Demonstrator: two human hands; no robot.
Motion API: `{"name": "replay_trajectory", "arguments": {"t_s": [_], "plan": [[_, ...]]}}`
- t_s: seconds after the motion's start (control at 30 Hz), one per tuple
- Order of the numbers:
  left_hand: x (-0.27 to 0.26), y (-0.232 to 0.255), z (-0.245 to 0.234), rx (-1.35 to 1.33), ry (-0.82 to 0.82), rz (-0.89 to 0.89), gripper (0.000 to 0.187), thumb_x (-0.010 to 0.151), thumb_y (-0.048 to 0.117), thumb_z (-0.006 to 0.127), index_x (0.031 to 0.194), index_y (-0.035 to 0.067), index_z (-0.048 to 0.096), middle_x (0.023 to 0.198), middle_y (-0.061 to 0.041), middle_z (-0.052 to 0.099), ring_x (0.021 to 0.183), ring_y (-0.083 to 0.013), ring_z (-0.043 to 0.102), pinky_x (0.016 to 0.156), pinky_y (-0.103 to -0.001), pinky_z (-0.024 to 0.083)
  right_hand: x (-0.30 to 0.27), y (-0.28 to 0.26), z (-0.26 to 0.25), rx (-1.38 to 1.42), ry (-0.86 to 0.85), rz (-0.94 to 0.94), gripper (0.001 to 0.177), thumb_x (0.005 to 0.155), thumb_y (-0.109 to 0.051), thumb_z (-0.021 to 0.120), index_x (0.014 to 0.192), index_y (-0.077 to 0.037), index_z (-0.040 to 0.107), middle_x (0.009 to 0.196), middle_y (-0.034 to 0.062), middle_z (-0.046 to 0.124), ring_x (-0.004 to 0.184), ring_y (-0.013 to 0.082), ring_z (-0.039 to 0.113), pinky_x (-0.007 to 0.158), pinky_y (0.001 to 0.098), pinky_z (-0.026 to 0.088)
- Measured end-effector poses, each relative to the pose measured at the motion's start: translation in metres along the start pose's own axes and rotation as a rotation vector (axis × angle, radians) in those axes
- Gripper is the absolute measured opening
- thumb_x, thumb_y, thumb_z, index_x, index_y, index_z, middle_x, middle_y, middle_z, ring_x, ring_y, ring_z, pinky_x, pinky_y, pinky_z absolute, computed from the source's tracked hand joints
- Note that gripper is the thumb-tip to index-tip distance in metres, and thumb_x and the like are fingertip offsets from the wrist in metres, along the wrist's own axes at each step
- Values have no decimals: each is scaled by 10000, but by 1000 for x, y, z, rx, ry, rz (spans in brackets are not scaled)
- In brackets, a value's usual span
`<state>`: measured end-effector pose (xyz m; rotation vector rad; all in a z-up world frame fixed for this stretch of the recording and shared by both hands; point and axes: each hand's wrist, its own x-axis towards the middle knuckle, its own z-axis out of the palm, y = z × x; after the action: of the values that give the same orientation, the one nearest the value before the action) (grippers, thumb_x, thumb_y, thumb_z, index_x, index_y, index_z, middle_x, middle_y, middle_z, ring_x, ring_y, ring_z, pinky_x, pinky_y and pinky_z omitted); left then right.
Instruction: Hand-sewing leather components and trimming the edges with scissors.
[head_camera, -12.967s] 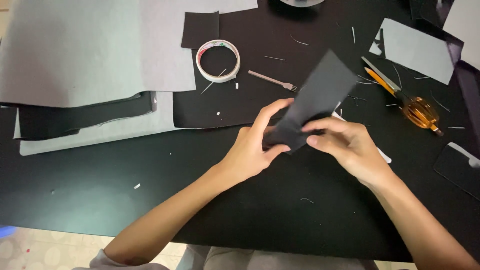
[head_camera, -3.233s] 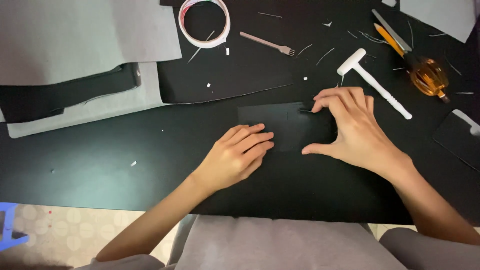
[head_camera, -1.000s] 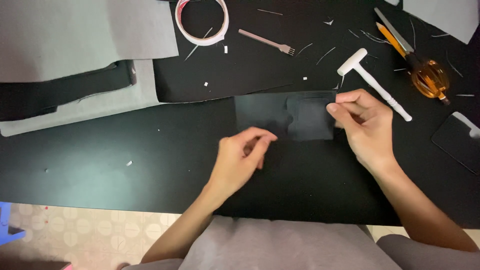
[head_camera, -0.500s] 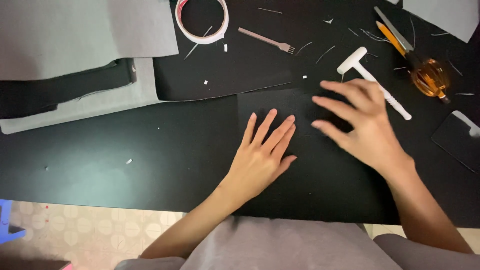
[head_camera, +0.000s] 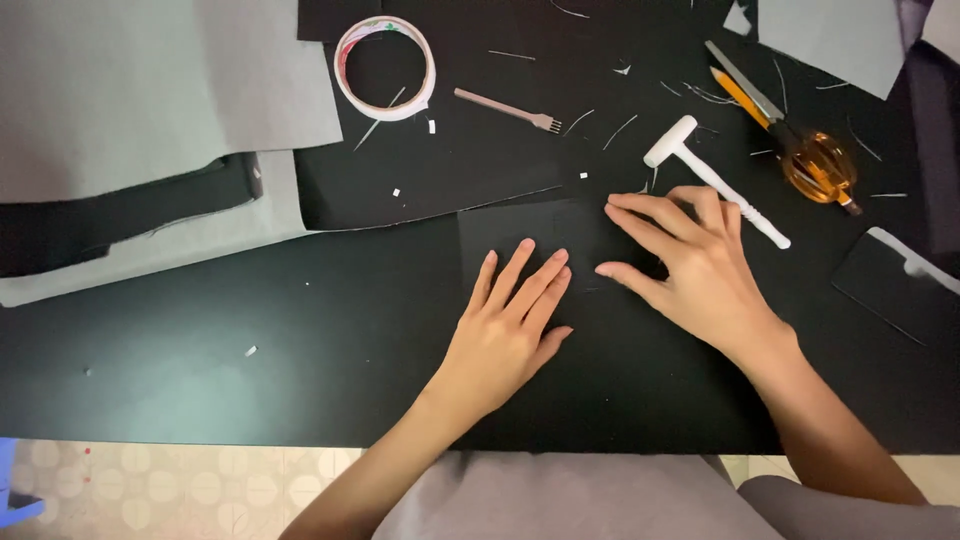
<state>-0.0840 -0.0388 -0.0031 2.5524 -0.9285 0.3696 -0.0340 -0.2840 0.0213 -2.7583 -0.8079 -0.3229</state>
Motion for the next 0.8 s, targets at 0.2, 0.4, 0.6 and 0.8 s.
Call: {"name": "replay_trajectory", "arguments": {"t_s": [0.2, 0.4, 0.6, 0.8], "plan": [[1, -1, -5, -52, -11, -7, 564, 924, 226, 831, 1398, 23, 603, 1523, -106, 534, 1457, -385, 451, 1178, -599, 413, 1, 0, -3, 85, 21, -4, 490, 921, -367, 770, 1325, -93, 719, 1403, -1, 674, 1162, 275, 533, 987, 438, 396], [-4, -8, -17, -95, -61, 21, 580, 930, 218, 812, 1424, 23, 579, 1572, -124, 474, 1493, -394, 402, 1198, -609, 384, 6, -5, -7, 102, 82, -85, 429, 918, -317, 780, 1286, -104, 727, 1400, 22, 664, 1246, 278, 556, 1005, 437, 395], [-8, -53, -55, -112, -139, 41, 516, 985, 243, 714, 1447, 68, 565, 1575, -114, 484, 1496, -387, 395, 1221, -616, 306, 4, -2, 0, 45, 68, -103, 416, 881, -391, 785, 1237, -179, 746, 1309, -54, 716, 1261, 263, 576, 996, 413, 370], [3, -138, -94, 45, 30, -76, 367, 971, 190, 726, 1312, 66, 673, 1433, -115, 625, 1406, -384, 495, 1163, -638, 373, 7, 1, -1, 82, 107, -114, 305, 879, -308, 805, 1140, -155, 771, 1264, -37, 733, 1232, 262, 589, 981, 417, 379]]}}
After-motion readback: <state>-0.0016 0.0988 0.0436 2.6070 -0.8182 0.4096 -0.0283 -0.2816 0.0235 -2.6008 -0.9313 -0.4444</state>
